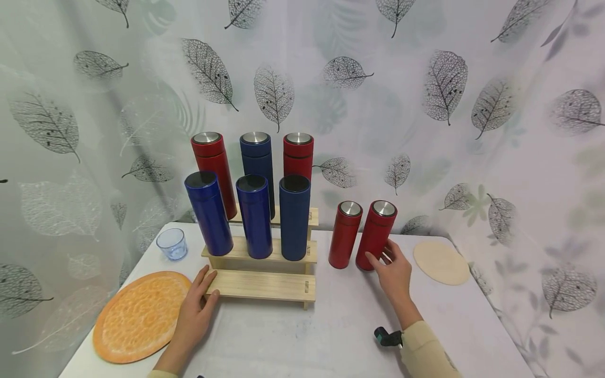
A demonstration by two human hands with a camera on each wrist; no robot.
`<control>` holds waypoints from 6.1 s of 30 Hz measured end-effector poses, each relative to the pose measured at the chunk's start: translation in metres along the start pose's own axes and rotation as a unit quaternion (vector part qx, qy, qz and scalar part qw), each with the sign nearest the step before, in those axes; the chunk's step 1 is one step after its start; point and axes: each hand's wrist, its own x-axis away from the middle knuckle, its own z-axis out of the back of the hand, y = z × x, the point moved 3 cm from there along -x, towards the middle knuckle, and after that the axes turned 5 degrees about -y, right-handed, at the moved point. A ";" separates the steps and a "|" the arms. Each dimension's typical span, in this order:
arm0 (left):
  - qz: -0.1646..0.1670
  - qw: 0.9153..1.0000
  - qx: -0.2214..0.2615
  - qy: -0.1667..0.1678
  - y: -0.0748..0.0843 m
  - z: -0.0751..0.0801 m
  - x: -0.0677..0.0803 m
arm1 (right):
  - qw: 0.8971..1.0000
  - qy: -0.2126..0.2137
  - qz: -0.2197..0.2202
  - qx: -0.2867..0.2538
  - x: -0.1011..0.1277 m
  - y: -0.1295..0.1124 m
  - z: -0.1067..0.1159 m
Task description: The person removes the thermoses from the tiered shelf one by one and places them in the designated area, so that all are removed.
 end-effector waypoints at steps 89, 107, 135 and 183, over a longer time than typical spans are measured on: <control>0.006 1.000 -0.007 -0.003 -0.001 -0.001 -0.002 | 0.994 -0.011 0.103 0.015 0.046 -0.070 0.008; 0.009 1.000 -0.004 -0.001 -0.003 0.000 -0.002 | 0.984 -0.043 0.171 -0.031 0.036 -0.116 -0.008; -0.002 1.000 0.006 0.001 0.003 -0.002 0.000 | 0.970 -0.129 0.193 -0.078 0.021 -0.159 -0.049; -0.015 1.000 -0.001 0.007 0.002 0.000 -0.001 | 0.967 -0.187 0.145 -0.095 -0.007 -0.169 -0.099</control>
